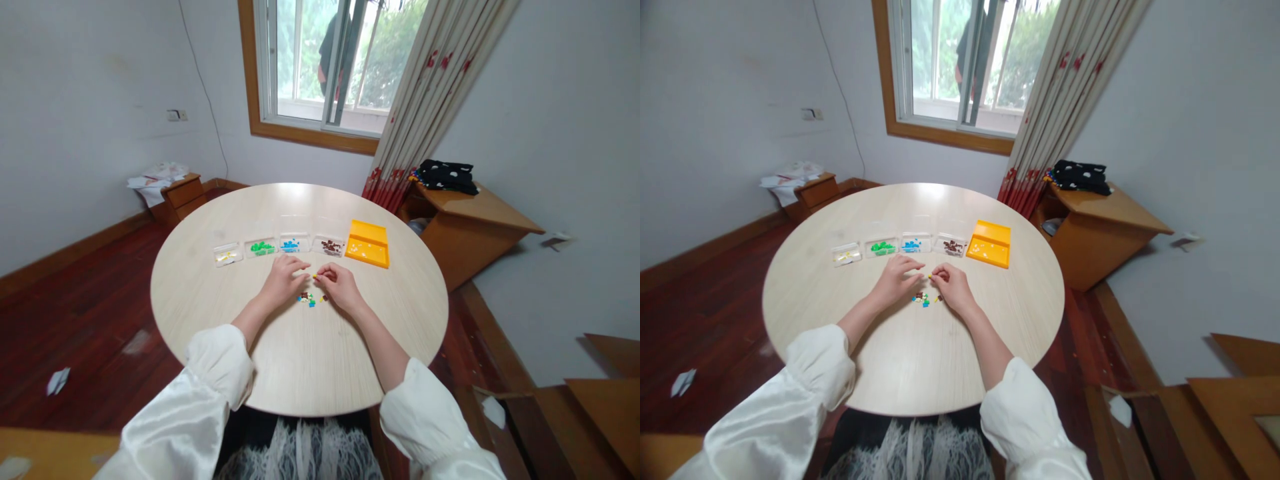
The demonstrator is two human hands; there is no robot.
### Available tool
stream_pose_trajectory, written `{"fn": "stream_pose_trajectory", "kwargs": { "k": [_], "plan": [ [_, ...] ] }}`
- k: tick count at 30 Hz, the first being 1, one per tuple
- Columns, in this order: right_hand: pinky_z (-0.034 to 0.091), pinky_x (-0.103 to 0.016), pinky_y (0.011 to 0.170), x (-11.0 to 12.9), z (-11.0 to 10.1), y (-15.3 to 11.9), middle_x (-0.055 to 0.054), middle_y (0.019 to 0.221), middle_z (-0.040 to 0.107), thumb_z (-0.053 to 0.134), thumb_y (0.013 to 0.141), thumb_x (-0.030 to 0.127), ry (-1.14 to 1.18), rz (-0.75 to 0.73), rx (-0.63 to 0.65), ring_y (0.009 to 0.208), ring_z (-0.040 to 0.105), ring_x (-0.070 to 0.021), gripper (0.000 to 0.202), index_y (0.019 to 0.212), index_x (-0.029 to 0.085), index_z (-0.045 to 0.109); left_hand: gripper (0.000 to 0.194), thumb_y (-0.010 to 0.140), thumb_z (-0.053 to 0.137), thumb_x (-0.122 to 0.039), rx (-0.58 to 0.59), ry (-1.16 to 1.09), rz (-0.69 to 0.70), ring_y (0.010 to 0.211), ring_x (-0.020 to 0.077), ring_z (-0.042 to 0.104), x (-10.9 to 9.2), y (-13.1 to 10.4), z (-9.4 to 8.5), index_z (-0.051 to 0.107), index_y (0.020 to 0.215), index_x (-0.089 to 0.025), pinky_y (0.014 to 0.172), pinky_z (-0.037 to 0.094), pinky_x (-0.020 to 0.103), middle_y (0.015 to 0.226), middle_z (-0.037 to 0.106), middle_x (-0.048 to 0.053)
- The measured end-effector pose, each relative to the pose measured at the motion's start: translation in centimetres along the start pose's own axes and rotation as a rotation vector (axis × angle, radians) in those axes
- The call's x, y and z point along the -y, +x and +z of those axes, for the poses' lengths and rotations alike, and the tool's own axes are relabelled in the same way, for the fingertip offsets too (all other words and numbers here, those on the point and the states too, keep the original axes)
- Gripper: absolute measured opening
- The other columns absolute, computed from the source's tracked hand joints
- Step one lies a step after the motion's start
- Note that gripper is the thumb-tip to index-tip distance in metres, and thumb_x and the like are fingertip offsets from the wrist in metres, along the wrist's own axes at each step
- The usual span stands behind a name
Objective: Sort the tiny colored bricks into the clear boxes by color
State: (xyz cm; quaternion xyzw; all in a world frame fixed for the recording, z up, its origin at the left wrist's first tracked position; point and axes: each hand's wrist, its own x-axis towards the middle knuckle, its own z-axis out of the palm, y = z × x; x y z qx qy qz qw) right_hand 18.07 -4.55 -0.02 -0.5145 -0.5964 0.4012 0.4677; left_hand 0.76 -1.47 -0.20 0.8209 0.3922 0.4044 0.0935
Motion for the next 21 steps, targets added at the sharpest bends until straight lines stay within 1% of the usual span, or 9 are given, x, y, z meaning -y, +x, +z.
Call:
{"fn": "stream_pose_trajectory", "kwargs": {
  "k": [1, 3, 6, 11, 14, 16, 19, 21],
  "plan": [
    [0.044, -0.021, 0.042, 0.0, 0.0, 0.0, 0.000, 0.066, 0.063, 0.059, 0.070, 0.033, 0.002, -0.013, 0.006, 0.058, 0.059, -0.0137, 0.016, 0.076, 0.018, 0.055, 0.017, 0.079, 0.062, -0.022, 0.026, -0.007, 0.013, 0.088, 0.0203, 0.055, -0.5, -0.1, 0.3, 0.069, 0.095, -0.019, 0.081, 0.039, 0.036, 0.090, 0.068, 0.006],
    [0.047, -0.023, 0.051, 0.0, 0.0, 0.1, 0.000, 0.068, 0.065, 0.059, 0.069, 0.030, 0.002, -0.057, 0.015, 0.062, 0.061, -0.0136, 0.013, 0.073, 0.018, 0.055, 0.016, 0.080, 0.062, -0.022, 0.067, -0.008, 0.024, 0.087, 0.0203, 0.055, -1.2, -0.3, 0.6, 0.069, 0.094, -0.020, 0.080, 0.039, 0.036, 0.089, 0.068, 0.006],
    [0.049, -0.025, 0.062, -0.1, 0.1, 0.2, -0.001, 0.070, 0.066, 0.059, 0.068, 0.027, 0.008, -0.101, 0.032, 0.068, 0.064, -0.0141, 0.011, 0.072, 0.018, 0.055, 0.012, 0.081, 0.061, -0.022, 0.094, 0.001, 0.026, 0.084, 0.0201, 0.054, -1.5, -0.3, 0.7, 0.070, 0.089, -0.020, 0.078, 0.039, 0.035, 0.084, 0.068, 0.005],
    [0.049, -0.026, 0.065, -0.2, 0.2, 0.3, 0.000, 0.069, 0.065, 0.059, 0.069, 0.027, 0.030, -0.104, 0.059, 0.069, 0.064, -0.0146, 0.010, 0.072, 0.018, 0.055, 0.013, 0.083, 0.056, -0.019, 0.090, -0.003, 0.022, 0.080, 0.0198, 0.054, -1.4, -0.4, 0.6, 0.068, 0.079, -0.018, 0.076, 0.040, 0.035, 0.078, 0.067, 0.005],
    [0.048, -0.027, 0.066, -0.3, 0.2, 0.3, -0.001, 0.070, 0.065, 0.060, 0.070, 0.028, 0.019, -0.102, 0.067, 0.069, 0.062, -0.0141, 0.012, 0.074, 0.018, 0.056, 0.010, 0.081, 0.058, -0.016, 0.037, -0.023, -0.016, 0.080, 0.0195, 0.054, -1.1, -0.4, 0.6, 0.066, 0.076, -0.018, 0.075, 0.042, 0.034, 0.078, 0.067, 0.005],
    [0.048, -0.027, 0.067, -0.2, 0.2, 0.2, -0.001, 0.072, 0.065, 0.061, 0.070, 0.027, -0.041, -0.110, 0.099, 0.068, 0.060, -0.0129, 0.012, 0.076, 0.017, 0.059, 0.009, 0.080, 0.059, -0.015, -0.031, -0.044, -0.058, 0.080, 0.0190, 0.055, -0.8, -0.3, 0.4, 0.065, 0.074, -0.018, 0.076, 0.043, 0.034, 0.079, 0.067, 0.005],
    [0.046, -0.026, 0.066, 0.0, 0.2, -0.2, -0.002, 0.074, 0.064, 0.062, 0.072, 0.023, -0.178, -0.138, 0.215, 0.066, 0.056, -0.0113, 0.011, 0.078, 0.015, 0.065, 0.009, 0.079, 0.058, -0.015, -0.153, -0.071, -0.139, 0.081, 0.0185, 0.056, 0.2, -0.2, -0.3, 0.065, 0.074, -0.019, 0.076, 0.044, 0.033, 0.080, 0.068, 0.004],
    [0.044, -0.026, 0.067, 0.3, 0.2, -0.5, -0.003, 0.075, 0.064, 0.064, 0.072, 0.021, -0.255, -0.195, 0.288, 0.069, 0.055, -0.0115, 0.009, 0.078, 0.015, 0.067, 0.010, 0.078, 0.057, -0.015, -0.228, -0.074, -0.208, 0.082, 0.0186, 0.057, 1.1, 0.0, -1.0, 0.066, 0.076, -0.019, 0.074, 0.044, 0.033, 0.082, 0.069, 0.004]
  ]
}}
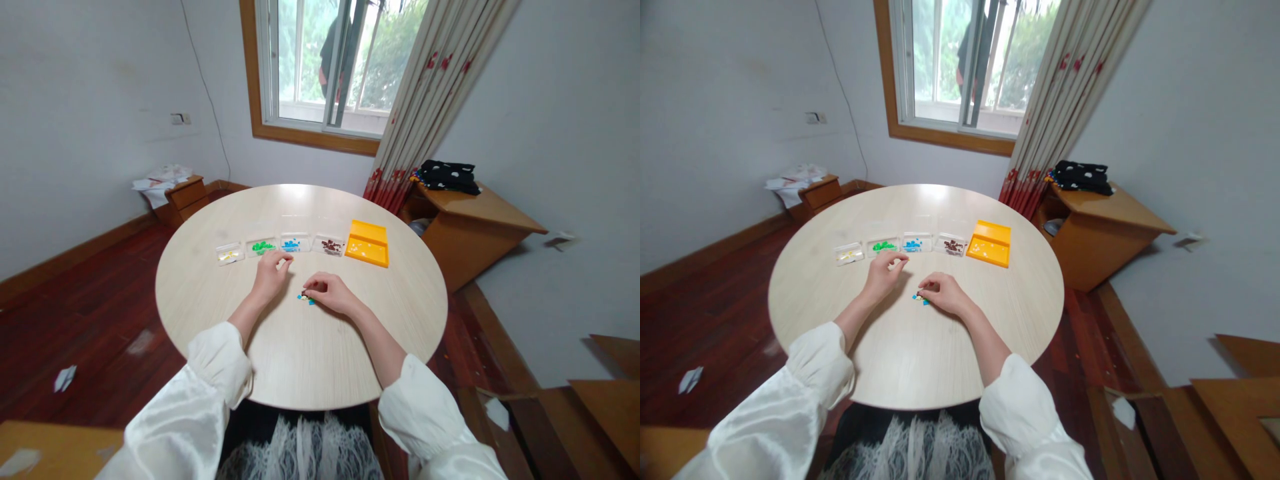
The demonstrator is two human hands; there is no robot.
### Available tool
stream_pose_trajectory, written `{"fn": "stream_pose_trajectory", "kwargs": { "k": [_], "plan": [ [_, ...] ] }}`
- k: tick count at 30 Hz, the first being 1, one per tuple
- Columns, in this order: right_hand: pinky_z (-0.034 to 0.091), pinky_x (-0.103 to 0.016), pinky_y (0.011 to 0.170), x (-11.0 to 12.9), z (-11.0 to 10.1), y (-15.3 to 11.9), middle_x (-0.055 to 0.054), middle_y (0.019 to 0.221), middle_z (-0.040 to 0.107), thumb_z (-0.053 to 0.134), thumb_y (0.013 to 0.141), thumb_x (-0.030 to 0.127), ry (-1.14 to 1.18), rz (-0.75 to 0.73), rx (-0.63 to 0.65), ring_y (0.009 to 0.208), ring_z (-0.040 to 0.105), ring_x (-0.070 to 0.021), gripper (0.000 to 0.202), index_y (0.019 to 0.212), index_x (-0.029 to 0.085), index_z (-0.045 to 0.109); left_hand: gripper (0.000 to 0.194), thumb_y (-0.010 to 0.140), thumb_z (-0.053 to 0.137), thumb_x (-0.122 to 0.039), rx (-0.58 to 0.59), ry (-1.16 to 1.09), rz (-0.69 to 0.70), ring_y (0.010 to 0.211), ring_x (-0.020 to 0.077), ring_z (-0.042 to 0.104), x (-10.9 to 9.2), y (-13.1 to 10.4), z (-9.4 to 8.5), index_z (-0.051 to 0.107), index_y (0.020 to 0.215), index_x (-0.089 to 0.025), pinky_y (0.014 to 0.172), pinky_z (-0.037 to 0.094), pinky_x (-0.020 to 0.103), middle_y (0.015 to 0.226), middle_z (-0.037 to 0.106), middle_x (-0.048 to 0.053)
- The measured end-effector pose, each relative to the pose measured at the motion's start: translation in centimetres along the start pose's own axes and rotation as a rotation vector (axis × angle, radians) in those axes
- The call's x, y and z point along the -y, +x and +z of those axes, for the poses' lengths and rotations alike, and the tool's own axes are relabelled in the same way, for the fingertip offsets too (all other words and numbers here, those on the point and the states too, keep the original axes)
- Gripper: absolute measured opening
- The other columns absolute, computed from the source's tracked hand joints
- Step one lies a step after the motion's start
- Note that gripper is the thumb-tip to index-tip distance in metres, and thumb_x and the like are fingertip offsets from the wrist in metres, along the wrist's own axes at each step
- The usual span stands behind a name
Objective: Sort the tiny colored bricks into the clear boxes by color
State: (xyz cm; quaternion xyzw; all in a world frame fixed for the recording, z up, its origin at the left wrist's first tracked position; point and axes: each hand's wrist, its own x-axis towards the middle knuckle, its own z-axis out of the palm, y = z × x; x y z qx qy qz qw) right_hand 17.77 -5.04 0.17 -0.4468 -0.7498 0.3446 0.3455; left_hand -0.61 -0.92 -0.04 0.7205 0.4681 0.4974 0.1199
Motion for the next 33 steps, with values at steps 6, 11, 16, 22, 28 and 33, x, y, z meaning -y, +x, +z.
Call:
{"fn": "stream_pose_trajectory", "kwargs": {
  "k": [6, 11, 16, 22, 28, 33],
  "plan": [
    [0.043, -0.027, 0.071, 0.4, -0.1, -0.1, -0.004, 0.077, 0.063, 0.064, 0.073, 0.015, -0.130, -0.118, 0.078, 0.075, 0.054, -0.0135, 0.009, 0.078, 0.018, 0.071, 0.014, 0.076, 0.055, -0.019, -0.142, 0.092, -0.182, 0.079, 0.0185, 0.058, 2.3, 1.1, -3.0, 0.068, 0.080, -0.018, 0.071, 0.044, 0.031, 0.084, 0.069, 0.006],
    [0.042, -0.028, 0.071, 0.4, -0.1, -0.1, -0.004, 0.076, 0.062, 0.063, 0.074, 0.015, -0.119, -0.107, 0.087, 0.074, 0.054, -0.0136, 0.008, 0.075, 0.019, 0.071, 0.017, 0.077, 0.051, -0.022, -0.200, 0.258, -0.284, 0.085, 0.0208, 0.057, 4.5, 0.7, -6.0, 0.067, 0.080, -0.017, 0.077, 0.043, 0.034, 0.089, 0.068, 0.007],
    [0.041, -0.026, 0.068, 0.2, -0.2, -0.1, -0.003, 0.075, 0.061, 0.063, 0.073, 0.013, -0.102, -0.092, 0.086, 0.071, 0.052, -0.0120, 0.007, 0.073, 0.018, 0.068, 0.019, 0.077, 0.048, -0.023, -0.247, 0.400, -0.361, 0.090, 0.0239, 0.056, 6.8, 0.4, -8.0, 0.066, 0.080, -0.018, 0.084, 0.040, 0.037, 0.090, 0.066, 0.009],
    [0.040, -0.025, 0.067, -0.2, -0.1, -0.1, -0.002, 0.075, 0.060, 0.062, 0.071, 0.014, -0.098, -0.084, 0.080, 0.069, 0.050, -0.0112, 0.004, 0.072, 0.016, 0.066, 0.020, 0.074, 0.047, -0.023, -0.220, 0.451, -0.434, 0.087, 0.0253, 0.055, 8.4, 0.4, -8.2, 0.066, 0.080, -0.018, 0.085, 0.039, 0.038, 0.087, 0.065, 0.010],
    [0.040, -0.025, 0.065, -0.1, 0.0, -0.2, -0.001, 0.074, 0.058, 0.060, 0.069, 0.012, -0.099, -0.080, 0.074, 0.068, 0.049, -0.0108, 0.006, 0.069, 0.016, 0.063, 0.023, 0.073, 0.046, -0.022, -0.196, 0.461, -0.453, 0.086, 0.0261, 0.056, 8.4, 0.4, -8.1, 0.067, 0.081, -0.017, 0.084, 0.040, 0.039, 0.087, 0.066, 0.010],
    [0.040, -0.024, 0.064, 0.2, -0.1, -0.2, -0.001, 0.072, 0.057, 0.060, 0.068, 0.011, -0.097, -0.070, 0.066, 0.067, 0.049, -0.0107, 0.006, 0.068, 0.016, 0.063, 0.023, 0.072, 0.046, -0.021, -0.183, 0.460, -0.458, 0.087, 0.0265, 0.056, 8.4, 0.4, -8.0, 0.067, 0.081, -0.018, 0.085, 0.039, 0.040, 0.087, 0.066, 0.010]
  ]
}}
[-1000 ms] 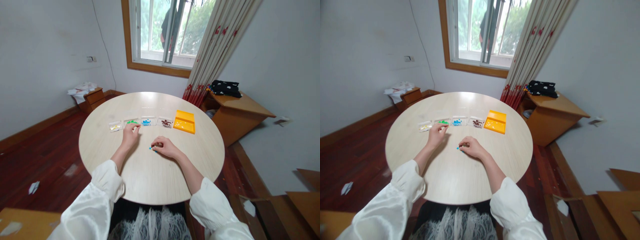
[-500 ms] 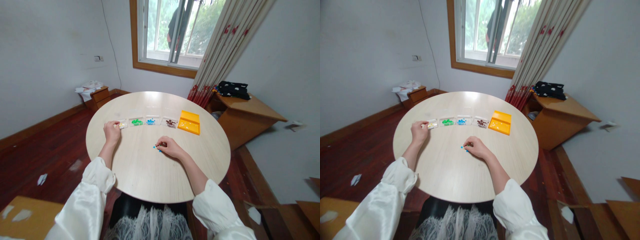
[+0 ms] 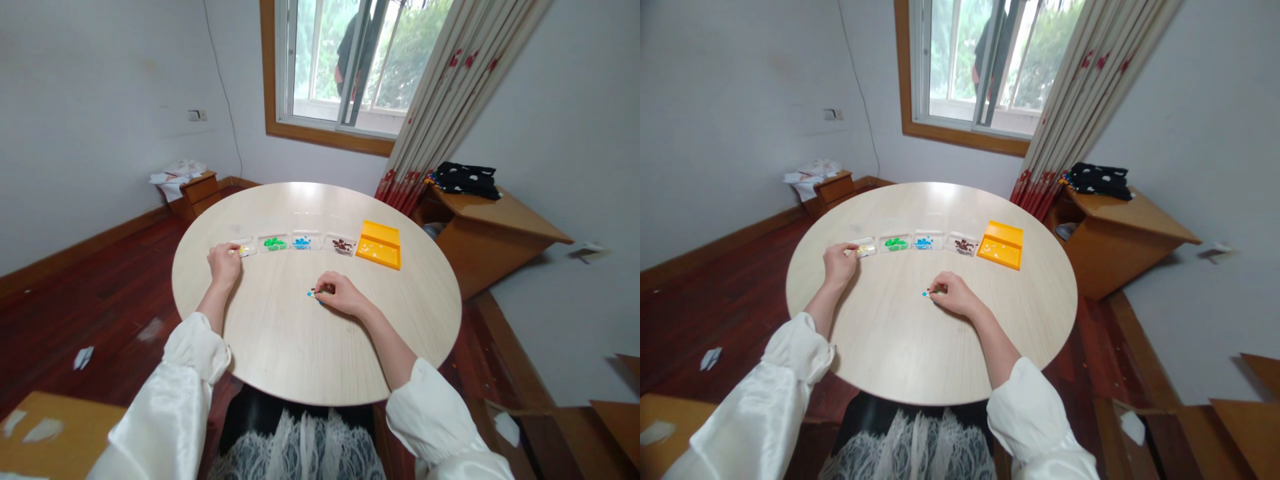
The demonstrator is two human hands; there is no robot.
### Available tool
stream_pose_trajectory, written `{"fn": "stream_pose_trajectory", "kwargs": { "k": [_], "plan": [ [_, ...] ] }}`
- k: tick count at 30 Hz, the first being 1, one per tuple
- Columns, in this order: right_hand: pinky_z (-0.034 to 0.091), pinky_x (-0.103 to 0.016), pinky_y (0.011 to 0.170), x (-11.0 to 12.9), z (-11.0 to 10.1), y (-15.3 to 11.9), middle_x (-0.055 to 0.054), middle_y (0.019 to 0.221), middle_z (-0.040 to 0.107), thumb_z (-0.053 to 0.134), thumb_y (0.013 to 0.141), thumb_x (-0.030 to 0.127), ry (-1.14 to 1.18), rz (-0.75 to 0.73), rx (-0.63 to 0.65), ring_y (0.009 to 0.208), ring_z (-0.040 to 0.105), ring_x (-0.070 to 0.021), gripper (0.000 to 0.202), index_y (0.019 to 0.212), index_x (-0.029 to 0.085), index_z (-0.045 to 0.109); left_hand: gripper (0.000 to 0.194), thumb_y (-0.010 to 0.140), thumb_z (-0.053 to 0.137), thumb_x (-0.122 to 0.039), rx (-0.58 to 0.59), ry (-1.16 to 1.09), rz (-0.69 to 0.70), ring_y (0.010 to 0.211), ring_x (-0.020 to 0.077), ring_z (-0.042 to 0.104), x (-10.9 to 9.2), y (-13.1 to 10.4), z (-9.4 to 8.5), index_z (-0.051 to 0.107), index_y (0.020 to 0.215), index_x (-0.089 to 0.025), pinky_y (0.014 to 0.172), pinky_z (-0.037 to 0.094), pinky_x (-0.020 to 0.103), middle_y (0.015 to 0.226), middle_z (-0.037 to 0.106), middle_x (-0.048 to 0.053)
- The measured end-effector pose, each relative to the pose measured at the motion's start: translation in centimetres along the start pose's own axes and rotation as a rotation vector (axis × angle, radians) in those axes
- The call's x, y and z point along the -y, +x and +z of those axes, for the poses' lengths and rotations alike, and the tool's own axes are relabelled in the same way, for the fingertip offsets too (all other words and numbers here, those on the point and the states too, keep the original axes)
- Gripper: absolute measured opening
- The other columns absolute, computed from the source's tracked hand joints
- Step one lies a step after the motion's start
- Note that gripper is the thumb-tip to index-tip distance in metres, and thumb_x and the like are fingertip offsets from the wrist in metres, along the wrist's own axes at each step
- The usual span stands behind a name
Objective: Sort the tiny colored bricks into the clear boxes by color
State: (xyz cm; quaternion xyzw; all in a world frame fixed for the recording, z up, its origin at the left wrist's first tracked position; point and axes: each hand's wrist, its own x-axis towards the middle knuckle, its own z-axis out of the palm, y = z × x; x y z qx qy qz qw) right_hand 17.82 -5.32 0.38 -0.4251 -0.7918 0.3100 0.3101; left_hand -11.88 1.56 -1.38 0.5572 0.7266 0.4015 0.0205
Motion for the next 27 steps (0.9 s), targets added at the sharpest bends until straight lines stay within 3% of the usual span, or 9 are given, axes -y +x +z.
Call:
{"fn": "stream_pose_trajectory", "kwargs": {
  "k": [17, 27],
  "plan": [
    [0.041, -0.025, 0.064, 0.33, -0.06, -0.04, -0.001, 0.069, 0.062, 0.058, 0.070, 0.014, -0.009, 0.048, -0.003, 0.065, 0.053, -0.0109, 0.007, 0.066, 0.016, 0.064, 0.020, 0.073, 0.046, -0.024, -0.056, 0.010, 0.004, 0.091, 0.0285, 0.053, -0.80, -0.38, -0.24, 0.064, 0.080, -0.019, 0.084, 0.035, 0.043, 0.087, 0.064, 0.010],
    [0.046, -0.023, 0.059, 0.21, 0.18, -0.10, -0.001, 0.070, 0.063, 0.059, 0.070, 0.019, 0.186, 0.107, -0.049, 0.063, 0.057, -0.0107, 0.005, 0.073, 0.016, 0.061, 0.019, 0.074, 0.046, -0.024, -0.067, -0.005, 0.009, 0.089, 0.0272, 0.052, -0.81, -0.37, -0.16, 0.063, 0.081, -0.019, 0.084, 0.035, 0.042, 0.089, 0.064, 0.009]
  ]
}}
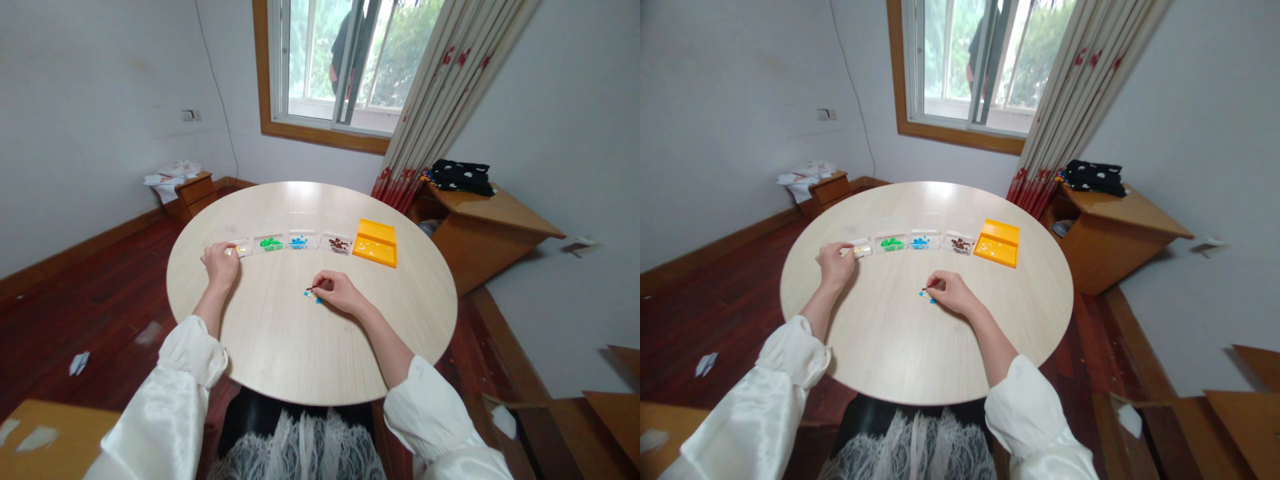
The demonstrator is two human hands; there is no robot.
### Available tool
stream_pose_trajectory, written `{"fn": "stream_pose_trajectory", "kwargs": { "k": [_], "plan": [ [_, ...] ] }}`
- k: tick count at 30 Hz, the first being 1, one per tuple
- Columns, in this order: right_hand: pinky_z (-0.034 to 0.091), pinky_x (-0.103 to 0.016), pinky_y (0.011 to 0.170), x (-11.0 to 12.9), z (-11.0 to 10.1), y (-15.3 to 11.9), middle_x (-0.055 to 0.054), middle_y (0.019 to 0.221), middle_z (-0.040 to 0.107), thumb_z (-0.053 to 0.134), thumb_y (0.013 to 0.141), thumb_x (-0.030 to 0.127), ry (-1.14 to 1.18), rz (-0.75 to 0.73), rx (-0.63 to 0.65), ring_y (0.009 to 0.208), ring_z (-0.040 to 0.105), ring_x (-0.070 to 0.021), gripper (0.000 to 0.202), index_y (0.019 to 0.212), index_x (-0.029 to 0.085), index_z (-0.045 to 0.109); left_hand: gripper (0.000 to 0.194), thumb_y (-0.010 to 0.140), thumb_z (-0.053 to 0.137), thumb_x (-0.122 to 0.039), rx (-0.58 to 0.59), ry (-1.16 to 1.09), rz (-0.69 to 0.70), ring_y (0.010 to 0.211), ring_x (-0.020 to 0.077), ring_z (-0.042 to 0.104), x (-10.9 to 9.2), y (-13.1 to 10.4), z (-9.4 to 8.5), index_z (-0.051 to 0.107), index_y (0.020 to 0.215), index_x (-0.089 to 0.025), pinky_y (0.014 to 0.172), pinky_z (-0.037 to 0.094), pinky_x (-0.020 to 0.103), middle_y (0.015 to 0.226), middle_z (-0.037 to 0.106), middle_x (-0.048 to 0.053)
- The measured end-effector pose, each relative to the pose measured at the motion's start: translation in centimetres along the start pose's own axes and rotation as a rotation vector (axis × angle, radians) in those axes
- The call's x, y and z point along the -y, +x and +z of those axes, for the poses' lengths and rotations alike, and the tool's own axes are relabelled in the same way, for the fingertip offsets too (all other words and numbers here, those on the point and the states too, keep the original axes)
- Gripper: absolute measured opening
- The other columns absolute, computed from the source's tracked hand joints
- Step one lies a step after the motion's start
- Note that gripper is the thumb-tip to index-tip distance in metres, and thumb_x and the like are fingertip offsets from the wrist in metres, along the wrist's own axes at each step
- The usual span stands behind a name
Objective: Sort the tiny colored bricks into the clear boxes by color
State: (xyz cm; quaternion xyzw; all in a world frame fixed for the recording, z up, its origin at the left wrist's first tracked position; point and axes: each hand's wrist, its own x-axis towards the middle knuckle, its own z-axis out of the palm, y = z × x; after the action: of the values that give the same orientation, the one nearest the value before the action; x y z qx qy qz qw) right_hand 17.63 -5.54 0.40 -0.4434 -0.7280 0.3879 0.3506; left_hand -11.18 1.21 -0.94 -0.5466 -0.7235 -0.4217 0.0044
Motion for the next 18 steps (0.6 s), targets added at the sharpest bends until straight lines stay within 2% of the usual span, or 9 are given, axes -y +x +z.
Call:
{"fn": "stream_pose_trajectory", "kwargs": {
  "k": [7, 18],
  "plan": [
    [0.048, -0.027, 0.066, -0.12, -0.07, 0.09, 0.000, 0.071, 0.061, 0.058, 0.072, 0.023, 0.020, -0.019, -0.035, 0.068, 0.059, -0.0119, 0.007, 0.076, 0.017, 0.058, 0.019, 0.074, 0.046, -0.025, 0.000, -0.003, 0.006, 0.092, 0.0279, 0.052, -0.19, -0.11, -0.14, 0.063, 0.081, -0.019, 0.085, 0.034, 0.043, 0.089, 0.063, 0.010],
    [0.048, -0.027, 0.069, 0.03, -0.15, 0.34, 0.001, 0.073, 0.061, 0.058, 0.071, 0.022, 0.030, -0.038, -0.082, 0.071, 0.059, -0.0119, 0.010, 0.079, 0.017, 0.056, 0.017, 0.075, 0.048, -0.025, -0.032, -0.042, 0.029, 0.089, 0.0257, 0.053, -0.63, -0.16, -0.22, 0.063, 0.080, -0.018, 0.085, 0.034, 0.042, 0.088, 0.064, 0.009]
  ]
}}
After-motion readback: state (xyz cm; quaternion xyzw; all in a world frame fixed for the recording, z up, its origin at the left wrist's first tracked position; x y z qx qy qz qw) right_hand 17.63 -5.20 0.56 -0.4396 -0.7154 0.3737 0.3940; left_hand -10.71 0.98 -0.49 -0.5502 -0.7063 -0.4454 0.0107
